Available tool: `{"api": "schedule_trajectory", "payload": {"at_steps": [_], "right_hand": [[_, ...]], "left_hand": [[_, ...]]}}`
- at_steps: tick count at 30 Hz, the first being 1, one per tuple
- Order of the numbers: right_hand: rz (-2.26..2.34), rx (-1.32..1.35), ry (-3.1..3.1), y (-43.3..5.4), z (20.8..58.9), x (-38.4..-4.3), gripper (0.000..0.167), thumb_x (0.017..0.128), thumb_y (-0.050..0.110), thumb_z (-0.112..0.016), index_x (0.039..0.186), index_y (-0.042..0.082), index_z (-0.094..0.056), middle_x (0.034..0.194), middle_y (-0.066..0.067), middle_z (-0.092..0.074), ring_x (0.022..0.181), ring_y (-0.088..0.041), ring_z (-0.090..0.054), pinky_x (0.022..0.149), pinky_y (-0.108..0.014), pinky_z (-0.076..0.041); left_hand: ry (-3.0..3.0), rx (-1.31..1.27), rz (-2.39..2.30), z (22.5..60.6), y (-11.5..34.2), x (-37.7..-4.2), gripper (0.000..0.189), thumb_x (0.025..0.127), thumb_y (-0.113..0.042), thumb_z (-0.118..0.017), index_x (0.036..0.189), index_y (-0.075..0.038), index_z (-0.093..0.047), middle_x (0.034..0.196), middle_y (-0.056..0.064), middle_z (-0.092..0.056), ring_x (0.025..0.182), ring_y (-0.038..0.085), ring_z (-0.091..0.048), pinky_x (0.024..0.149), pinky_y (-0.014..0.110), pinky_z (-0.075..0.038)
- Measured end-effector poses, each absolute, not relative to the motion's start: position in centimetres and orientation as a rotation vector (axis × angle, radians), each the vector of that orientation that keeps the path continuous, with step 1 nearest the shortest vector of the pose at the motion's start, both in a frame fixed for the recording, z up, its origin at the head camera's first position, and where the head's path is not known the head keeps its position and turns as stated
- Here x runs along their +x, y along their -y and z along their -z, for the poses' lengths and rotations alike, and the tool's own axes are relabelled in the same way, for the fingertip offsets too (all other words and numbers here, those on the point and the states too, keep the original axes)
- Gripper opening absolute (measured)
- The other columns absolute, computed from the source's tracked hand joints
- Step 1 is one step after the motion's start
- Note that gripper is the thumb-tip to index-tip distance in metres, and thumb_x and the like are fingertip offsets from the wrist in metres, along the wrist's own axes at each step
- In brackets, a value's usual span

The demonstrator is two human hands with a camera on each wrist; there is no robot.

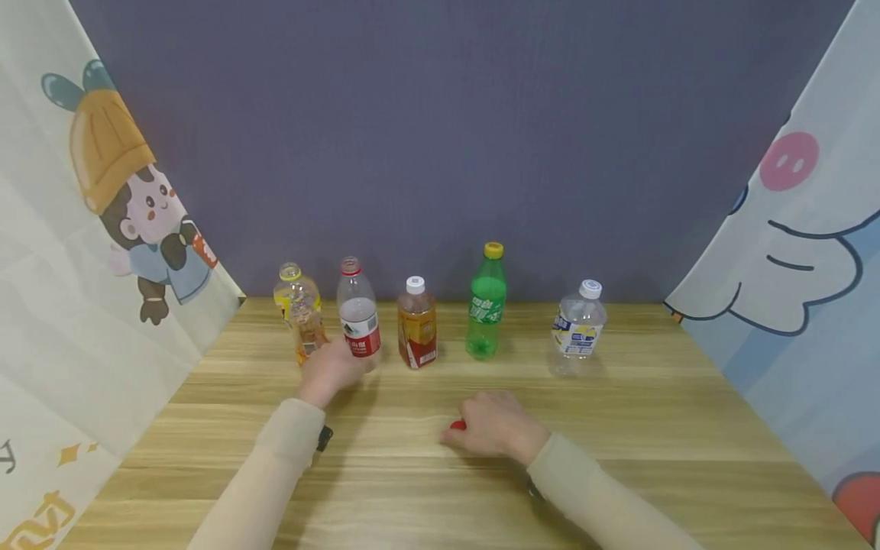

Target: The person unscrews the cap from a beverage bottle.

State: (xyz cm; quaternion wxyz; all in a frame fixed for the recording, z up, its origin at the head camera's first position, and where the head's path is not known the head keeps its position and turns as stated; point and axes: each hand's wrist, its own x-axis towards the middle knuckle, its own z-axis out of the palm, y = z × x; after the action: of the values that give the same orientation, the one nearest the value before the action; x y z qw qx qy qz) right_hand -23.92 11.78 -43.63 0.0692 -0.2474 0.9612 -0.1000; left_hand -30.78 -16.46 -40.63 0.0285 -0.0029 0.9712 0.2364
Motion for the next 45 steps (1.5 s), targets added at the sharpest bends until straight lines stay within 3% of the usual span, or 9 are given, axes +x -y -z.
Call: {"api": "schedule_trajectory", "payload": {"at_steps": [3, 9, 13, 15, 18, 32, 45], "right_hand": [[0.309, -0.747, -2.894, -11.8, 43.6, -23.9, 0.054, 0.091, 0.06, -0.06, 0.055, 0.023, -0.044, 0.053, 0.008, -0.04, 0.048, -0.01, -0.04, 0.049, -0.03, -0.037], [0.309, -0.749, -2.917, -11.9, 43.4, -24.0, 0.055, 0.091, 0.06, -0.062, 0.055, 0.022, -0.045, 0.052, 0.007, -0.041, 0.048, -0.012, -0.044, 0.049, -0.032, -0.04], [0.283, -0.76, -2.934, -11.9, 43.1, -24.0, 0.053, 0.092, 0.06, -0.061, 0.056, 0.022, -0.048, 0.052, 0.007, -0.045, 0.051, -0.013, -0.049, 0.051, -0.034, -0.043], [0.283, -0.752, -2.93, -11.9, 42.9, -24.0, 0.052, 0.093, 0.06, -0.061, 0.058, 0.022, -0.05, 0.053, 0.007, -0.047, 0.051, -0.012, -0.049, 0.051, -0.033, -0.043], [0.288, -0.745, -2.932, -12.0, 42.5, -24.1, 0.05, 0.094, 0.059, -0.06, 0.061, 0.022, -0.052, 0.055, 0.007, -0.05, 0.052, -0.011, -0.05, 0.052, -0.032, -0.044], [0.356, -0.751, -2.942, -12.1, 42.0, -24.3, 0.047, 0.094, 0.061, -0.061, 0.07, 0.02, -0.056, 0.06, 0.005, -0.052, 0.054, -0.012, -0.05, 0.052, -0.031, -0.043], [0.44, -0.751, -2.98, -12.2, 41.3, -24.4, 0.049, 0.094, 0.06, -0.061, 0.068, 0.019, -0.054, 0.059, 0.004, -0.05, 0.052, -0.013, -0.049, 0.049, -0.032, -0.041]], "left_hand": [[-2.965, 0.008, -0.713, 40.3, 16.0, -30.6, 0.051, 0.09, -0.045, -0.072, 0.116, -0.003, -0.067, 0.112, 0.019, -0.07, 0.094, 0.035, -0.067, 0.083, 0.056, -0.052], [-2.888, 0.086, -0.767, 40.1, 14.8, -30.4, 0.044, 0.088, -0.046, -0.075, 0.089, -0.002, -0.067, 0.088, 0.012, -0.066, 0.077, 0.028, -0.061, 0.07, 0.045, -0.051], [-2.883, 0.171, -0.893, 40.2, 14.2, -30.5, 0.052, 0.09, -0.046, -0.073, 0.111, 0.002, -0.07, 0.109, 0.017, -0.071, 0.095, 0.032, -0.067, 0.08, 0.048, -0.055], [-2.888, 0.199, -0.959, 40.3, 13.9, -30.5, 0.063, 0.091, -0.047, -0.073, 0.126, 0.004, -0.065, 0.121, 0.022, -0.068, 0.108, 0.037, -0.066, 0.089, 0.052, -0.054], [-2.905, 0.22, -1.018, 40.6, 13.4, -30.5, 0.072, 0.091, -0.049, -0.072, 0.136, 0.005, -0.058, 0.127, 0.023, -0.066, 0.116, 0.04, -0.063, 0.096, 0.054, -0.051], [-2.85, 0.162, -1.371, 41.4, 10.6, -30.4, 0.094, 0.087, -0.049, -0.078, 0.154, 0.001, -0.035, 0.154, 0.026, -0.042, 0.14, 0.044, -0.041, 0.111, 0.063, -0.035], [-2.875, 0.238, -1.586, 42.7, 9.0, -32.2, 0.081, 0.082, -0.036, -0.086, 0.145, -0.008, -0.043, 0.14, 0.013, -0.056, 0.131, 0.031, -0.052, 0.111, 0.052, -0.039]]}}
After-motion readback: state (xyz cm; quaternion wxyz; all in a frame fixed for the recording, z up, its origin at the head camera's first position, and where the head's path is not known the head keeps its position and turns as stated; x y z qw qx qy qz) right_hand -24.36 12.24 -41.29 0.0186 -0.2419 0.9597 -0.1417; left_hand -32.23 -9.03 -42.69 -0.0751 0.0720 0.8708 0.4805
